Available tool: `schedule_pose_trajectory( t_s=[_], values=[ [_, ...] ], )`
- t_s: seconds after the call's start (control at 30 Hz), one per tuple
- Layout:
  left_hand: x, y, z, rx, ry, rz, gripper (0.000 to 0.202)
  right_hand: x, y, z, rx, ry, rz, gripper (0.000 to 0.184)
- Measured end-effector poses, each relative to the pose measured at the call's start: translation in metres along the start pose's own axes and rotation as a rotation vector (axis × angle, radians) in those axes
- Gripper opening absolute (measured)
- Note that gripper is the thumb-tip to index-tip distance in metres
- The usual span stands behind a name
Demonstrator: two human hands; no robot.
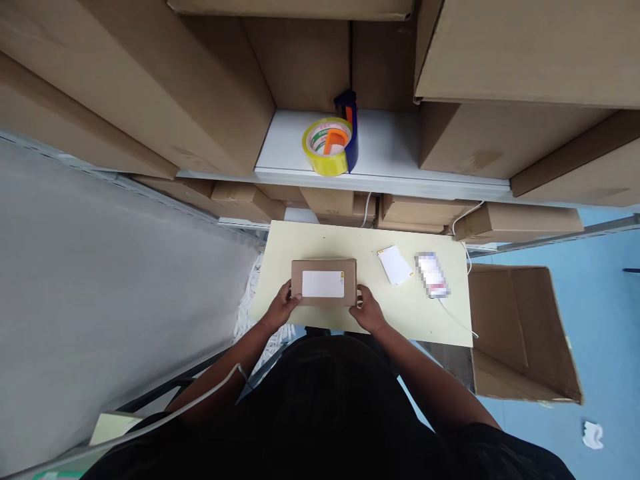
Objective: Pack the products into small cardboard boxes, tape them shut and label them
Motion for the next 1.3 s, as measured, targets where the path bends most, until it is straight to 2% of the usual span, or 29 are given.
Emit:
schedule_pose_trajectory(
  t_s=[0.13, 0.27, 0.43, 0.73, 1.03, 1.3],
  values=[
    [-0.003, 0.008, -0.004, -0.005, 0.066, -0.031, 0.085, -0.003, 0.009, 0.004, 0.038, 0.023, -0.02, 0.074],
    [-0.003, 0.015, -0.008, -0.006, 0.129, -0.051, 0.086, -0.001, 0.017, 0.0, 0.135, 0.022, -0.031, 0.076],
    [-0.002, 0.024, -0.018, 0.003, 0.174, -0.067, 0.087, 0.0, 0.025, -0.003, 0.227, -0.024, -0.036, 0.067],
    [0.0, 0.031, -0.025, 0.0, 0.144, -0.087, 0.086, -0.004, 0.026, -0.001, 0.193, 0.036, 0.024, 0.061],
    [0.001, 0.04, -0.026, -0.057, -0.019, -0.083, 0.083, -0.003, 0.028, -0.004, 0.27, 0.117, 0.08, 0.055],
    [0.0, 0.042, -0.03, -0.019, -0.06, -0.115, 0.088, -0.002, 0.025, -0.004, 0.244, 0.255, 0.123, 0.055]
  ],
)
Point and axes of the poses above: each hand's wrist, its own y-axis away from the middle knuckle, its own x-axis out of the back of the hand, z = x × y, the point moved 4 cm from there along -y, towards the middle knuckle, and after that the axes turned 6 degrees about y, right-handed, at the moved point
